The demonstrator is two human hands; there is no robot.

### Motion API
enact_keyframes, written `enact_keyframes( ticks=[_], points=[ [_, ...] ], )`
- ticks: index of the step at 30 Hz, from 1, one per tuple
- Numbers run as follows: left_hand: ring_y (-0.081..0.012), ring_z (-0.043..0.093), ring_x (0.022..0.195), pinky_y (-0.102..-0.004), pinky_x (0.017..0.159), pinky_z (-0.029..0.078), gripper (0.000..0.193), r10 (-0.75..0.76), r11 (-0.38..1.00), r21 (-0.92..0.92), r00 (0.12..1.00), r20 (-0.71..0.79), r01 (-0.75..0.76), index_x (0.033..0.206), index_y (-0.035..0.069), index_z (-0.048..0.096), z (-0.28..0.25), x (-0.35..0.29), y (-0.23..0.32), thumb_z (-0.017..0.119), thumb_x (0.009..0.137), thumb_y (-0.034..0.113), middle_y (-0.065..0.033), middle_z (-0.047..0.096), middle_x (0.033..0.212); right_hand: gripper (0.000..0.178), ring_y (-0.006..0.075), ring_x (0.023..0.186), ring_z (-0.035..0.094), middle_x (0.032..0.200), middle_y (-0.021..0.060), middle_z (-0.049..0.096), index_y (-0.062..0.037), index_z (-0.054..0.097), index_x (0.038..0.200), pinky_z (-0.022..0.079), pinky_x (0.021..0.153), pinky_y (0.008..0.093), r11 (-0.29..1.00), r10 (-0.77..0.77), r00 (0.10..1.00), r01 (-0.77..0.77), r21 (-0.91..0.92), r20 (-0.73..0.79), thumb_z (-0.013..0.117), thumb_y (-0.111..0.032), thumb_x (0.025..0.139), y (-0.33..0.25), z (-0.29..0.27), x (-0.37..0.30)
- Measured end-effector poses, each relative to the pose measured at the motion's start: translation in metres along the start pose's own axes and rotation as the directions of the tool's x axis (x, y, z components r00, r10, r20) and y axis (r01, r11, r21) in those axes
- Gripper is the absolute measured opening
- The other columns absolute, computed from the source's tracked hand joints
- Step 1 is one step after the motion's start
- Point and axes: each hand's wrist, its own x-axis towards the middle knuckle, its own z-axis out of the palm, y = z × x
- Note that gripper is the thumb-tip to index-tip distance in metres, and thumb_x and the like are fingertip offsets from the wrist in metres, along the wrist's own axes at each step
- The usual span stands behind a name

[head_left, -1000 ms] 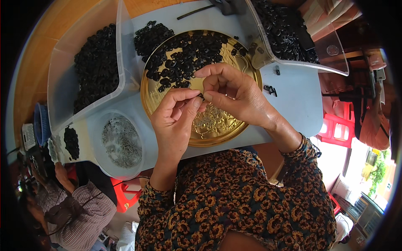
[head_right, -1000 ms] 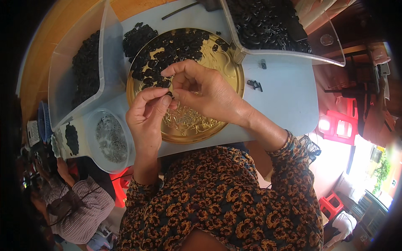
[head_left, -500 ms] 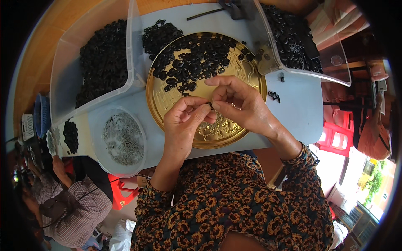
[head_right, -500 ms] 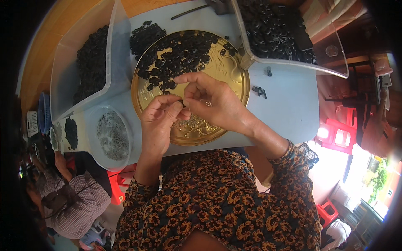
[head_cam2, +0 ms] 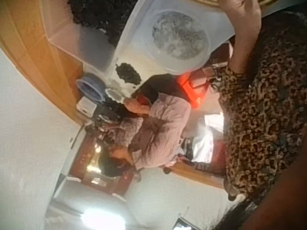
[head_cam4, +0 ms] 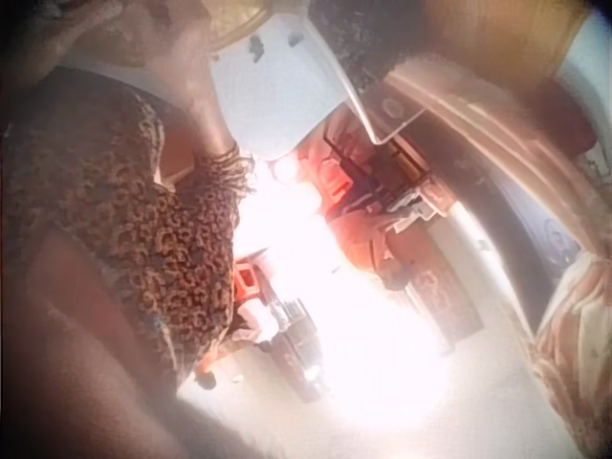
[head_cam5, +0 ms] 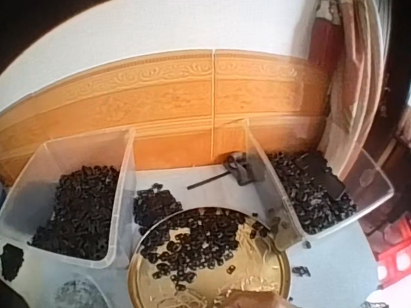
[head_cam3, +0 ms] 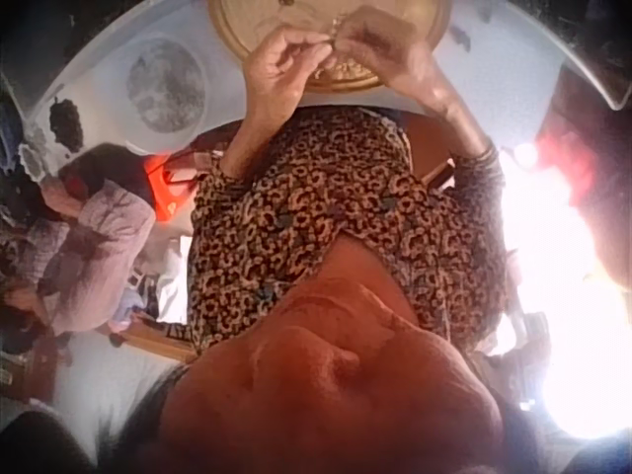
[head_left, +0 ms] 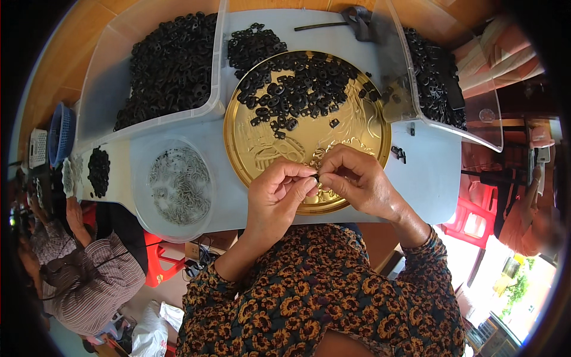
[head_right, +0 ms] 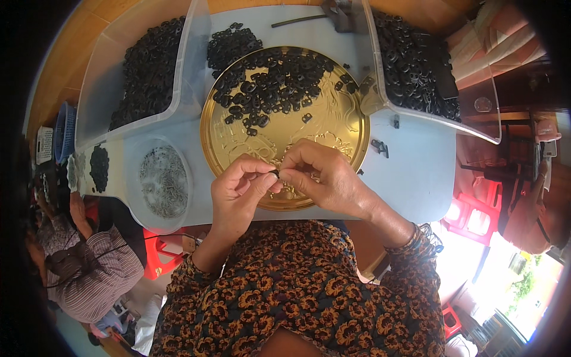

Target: The person assembles small black rubber or plastic circular components by hand onto a gold tray.

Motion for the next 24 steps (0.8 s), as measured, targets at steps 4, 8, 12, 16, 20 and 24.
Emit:
enact_keyframes(
  ticks=[4, 8, 12, 16, 20, 24],
  points=[
    [-0.0124, 0.062, 0.081, -0.0245, 0.075, 0.053, 0.013, 0.002, 0.999, 0.035, 0.999, -0.041, -0.001, 0.104, -0.005, 0.056, 0.001, -0.002, 0.001, 0.057, 0.092, -0.003, -0.0088, 0.059, 0.094, 0.009, 0.0081, 0.082, 0.055, 0.094, 0.0044, 0.056, 0.0024, 0.057, 0.094, 0.047, 0.07, 0.0216, 0.996, 0.047, 0.999, -0.048, 0.075, 0.016, 0.062, -0.005, 0.091, -0.002, 0.005, 0.002],
    [-0.0132, 0.062, 0.076, -0.0251, 0.071, 0.053, 0.009, 0.012, 0.999, 0.035, 0.998, -0.066, -0.009, 0.1, -0.003, 0.058, -0.001, 0.004, -0.001, 0.059, 0.091, -0.001, -0.0075, 0.061, 0.089, 0.01, 0.0077, 0.074, 0.059, 0.086, 0.0038, 0.06, 0.0005, 0.06, 0.096, 0.048, 0.064, 0.021, 0.986, 0.057, 0.998, -0.053, 0.157, -0.018, 0.064, -0.007, 0.091, 0.013, 0.007, 0.007],
    [-0.0132, 0.063, 0.076, -0.0251, 0.071, 0.053, 0.01, -0.027, 0.999, 0.016, 0.993, -0.116, 0.029, 0.101, -0.002, 0.058, -0.01, 0.006, -0.01, 0.059, 0.092, 0.001, -0.0074, 0.062, 0.089, 0.012, 0.0069, 0.07, 0.058, 0.085, 0.0041, 0.061, 0.0003, 0.061, 0.097, 0.047, 0.062, 0.0207, 0.998, 0.013, 1.0, -0.013, 0.057, 0.013, 0.063, -0.01, 0.091, 0.014, 0.0, 0.022],
    [-0.0119, 0.063, 0.077, -0.0238, 0.071, 0.053, 0.013, 0.017, 1.0, -0.009, 0.971, -0.24, -0.019, 0.103, -0.003, 0.058, -0.018, 0.006, -0.008, 0.059, 0.092, 0.001, -0.0083, 0.063, 0.09, 0.018, 0.0116, 0.075, 0.06, 0.088, 0.0062, 0.061, 0.0012, 0.063, 0.106, 0.052, 0.065, 0.0266, 0.997, 0.076, 0.996, -0.077, 0.014, 0.055, 0.061, -0.012, 0.093, 0.002, -0.009, 0.047],
    [-0.0129, 0.063, 0.077, -0.0244, 0.071, 0.053, 0.014, 0.027, 1.0, 0.009, 0.959, -0.283, -0.026, 0.104, -0.003, 0.058, -0.024, 0.004, -0.003, 0.06, 0.092, 0.003, -0.0084, 0.064, 0.091, 0.018, 0.022, 0.075, 0.063, 0.091, 0.0099, 0.06, -0.0039, 0.064, 0.101, 0.053, 0.064, 0.0326, 0.67, -0.439, 0.898, 0.312, -0.674, -0.02, 0.065, -0.01, 0.085, 0.02, 0.001, 0.066],
    [-0.0135, 0.064, 0.077, -0.0246, 0.071, 0.053, 0.015, 0.053, 0.998, -0.013, 0.952, -0.301, -0.06, 0.105, -0.003, 0.058, -0.027, 0.005, 0.0, 0.061, 0.091, 0.003, -0.0087, 0.064, 0.091, 0.019, 0.0257, 0.082, 0.063, 0.091, 0.0094, 0.056, -0.0065, 0.062, 0.097, 0.054, 0.063, 0.0364, 0.468, -0.417, 0.908, 0.253, -0.846, 0.041, 0.066, -0.01, 0.079, 0.024, 0.008, 0.071]
  ],
)
